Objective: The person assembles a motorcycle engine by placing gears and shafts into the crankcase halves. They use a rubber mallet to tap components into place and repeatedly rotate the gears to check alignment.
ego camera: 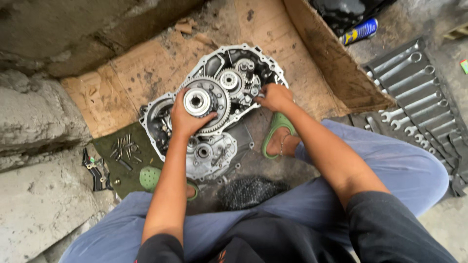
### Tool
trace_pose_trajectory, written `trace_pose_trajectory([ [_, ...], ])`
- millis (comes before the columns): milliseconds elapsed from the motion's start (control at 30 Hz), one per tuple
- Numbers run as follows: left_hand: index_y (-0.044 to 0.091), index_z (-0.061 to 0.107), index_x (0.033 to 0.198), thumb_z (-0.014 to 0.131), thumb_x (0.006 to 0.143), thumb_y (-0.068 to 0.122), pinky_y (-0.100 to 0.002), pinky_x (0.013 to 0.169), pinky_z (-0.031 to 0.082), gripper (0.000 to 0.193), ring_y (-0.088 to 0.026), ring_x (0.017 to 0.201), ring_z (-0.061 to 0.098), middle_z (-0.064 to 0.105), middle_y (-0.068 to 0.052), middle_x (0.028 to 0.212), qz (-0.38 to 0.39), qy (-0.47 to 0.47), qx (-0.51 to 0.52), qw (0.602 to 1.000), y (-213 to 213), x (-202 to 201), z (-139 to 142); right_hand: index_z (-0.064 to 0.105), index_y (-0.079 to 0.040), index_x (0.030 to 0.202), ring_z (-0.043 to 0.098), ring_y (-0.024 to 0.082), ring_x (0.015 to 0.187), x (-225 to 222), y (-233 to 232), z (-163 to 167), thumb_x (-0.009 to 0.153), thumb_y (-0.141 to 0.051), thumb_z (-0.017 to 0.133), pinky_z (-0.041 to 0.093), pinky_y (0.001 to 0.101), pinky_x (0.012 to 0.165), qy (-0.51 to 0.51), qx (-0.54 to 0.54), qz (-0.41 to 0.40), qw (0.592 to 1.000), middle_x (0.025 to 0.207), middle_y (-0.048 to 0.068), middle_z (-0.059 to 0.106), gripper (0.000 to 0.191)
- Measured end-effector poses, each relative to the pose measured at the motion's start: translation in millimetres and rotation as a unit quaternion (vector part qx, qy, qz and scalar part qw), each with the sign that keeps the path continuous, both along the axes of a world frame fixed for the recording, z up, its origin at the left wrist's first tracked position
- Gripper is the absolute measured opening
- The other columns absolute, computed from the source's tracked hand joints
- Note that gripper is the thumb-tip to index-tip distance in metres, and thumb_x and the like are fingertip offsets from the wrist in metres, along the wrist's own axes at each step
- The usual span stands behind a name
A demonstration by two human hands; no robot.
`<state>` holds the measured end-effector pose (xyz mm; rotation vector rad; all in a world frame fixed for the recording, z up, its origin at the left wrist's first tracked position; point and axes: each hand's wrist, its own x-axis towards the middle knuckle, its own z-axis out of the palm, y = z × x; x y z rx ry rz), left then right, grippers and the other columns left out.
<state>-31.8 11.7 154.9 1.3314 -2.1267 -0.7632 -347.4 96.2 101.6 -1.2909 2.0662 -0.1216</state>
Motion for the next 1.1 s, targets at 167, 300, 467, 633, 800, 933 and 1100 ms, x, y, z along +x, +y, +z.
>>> trace_pose_trajectory([
  [167, 0.0, 0.054, 0.139, 0.099, 0.058, 0.044, -0.042, 0.107, 0.05, 0.103, -0.036, 0.124, 0.065, 0.065, -0.022, 0.135, 0.025, -0.019, 0.024, 0.999, 2, -4, 1, 0.081, -0.021, 0.111, 0.073, 0.032, 0.097, 0, -2, -1, 0.078, -0.05, 0.076, 0.056, 0.0458, 0.086, -0.01, 0.01, -0.007, 1.0, 0.099, 0.013, 0.078, 0.044],
  [300, 0.0, 0.054, 0.138, 0.1, 0.056, 0.045, -0.043, 0.107, 0.049, 0.105, -0.036, 0.123, 0.064, 0.065, -0.022, 0.133, 0.027, -0.043, 0.014, 0.999, -1, -9, 3, 0.08, -0.019, 0.111, 0.072, 0.034, 0.095, -8, 3, -12, 0.078, -0.044, 0.075, 0.056, 0.0453, 0.085, -0.024, -0.051, 0.005, 0.998, 0.098, 0.014, 0.077, 0.041],
  [467, 0.0, 0.054, 0.139, 0.101, 0.057, 0.045, -0.044, 0.107, 0.049, 0.104, -0.036, 0.124, 0.063, 0.065, -0.022, 0.134, -0.007, -0.047, 0.01, 0.999, -12, -15, 4, 0.078, -0.015, 0.115, 0.075, 0.033, 0.091, -19, 12, -31, 0.084, -0.039, 0.072, 0.058, 0.0432, 0.085, -0.065, -0.061, 0.03, 0.996, 0.097, 0.015, 0.077, 0.04],
  [633, 0.005, 0.056, 0.138, 0.1, 0.055, 0.041, -0.044, 0.106, 0.05, 0.101, -0.035, 0.124, 0.064, 0.066, -0.017, 0.134, -0.048, -0.047, 0.04, 0.997, -33, -17, 5, 0.079, -0.016, 0.113, 0.073, 0.032, 0.09, -12, 19, -49, 0.08, -0.035, 0.077, 0.057, 0.0428, 0.082, -0.05, -0.055, -0.04, 0.996, 0.098, 0.014, 0.076, 0.038],
  [800, 0.006, 0.057, 0.138, 0.101, 0.053, 0.037, -0.046, 0.108, 0.047, 0.101, -0.037, 0.128, 0.06, 0.064, -0.017, 0.136, -0.084, -0.065, 0.016, 0.994, -57, -12, 11, 0.079, -0.016, 0.112, 0.075, 0.028, 0.089, 19, 23, -38, 0.08, -0.033, 0.076, 0.058, 0.0397, 0.082, -0.072, -0.04, -0.096, 0.992, 0.096, 0.011, 0.078, 0.036],
  [933, 0.005, 0.055, 0.14, 0.102, 0.051, 0.038, -0.046, 0.109, 0.046, 0.106, -0.037, 0.13, 0.058, 0.062, -0.017, 0.14, -0.079, -0.054, 0.011, 0.995, -70, -5, 10, 0.078, -0.018, 0.113, 0.075, 0.03, 0.087, 42, 23, -8, 0.082, -0.033, 0.076, 0.058, 0.0408, 0.081, -0.07, -0.056, -0.103, 0.991, 0.094, 0.011, 0.078, 0.034],
  [1100, 0.004, 0.05, 0.143, 0.104, 0.051, 0.039, -0.046, 0.109, 0.044, 0.113, -0.039, 0.13, 0.056, 0.059, -0.021, 0.14, -0.049, -0.047, 0.036, 0.997, -69, 8, -1, 0.081, -0.019, 0.102, 0.071, 0.038, 0.087, 60, 18, 13, 0.081, -0.034, 0.075, 0.056, 0.0495, 0.076, 0.077, -0.068, -0.007, 0.995, 0.091, 0.016, 0.074, 0.026],
])
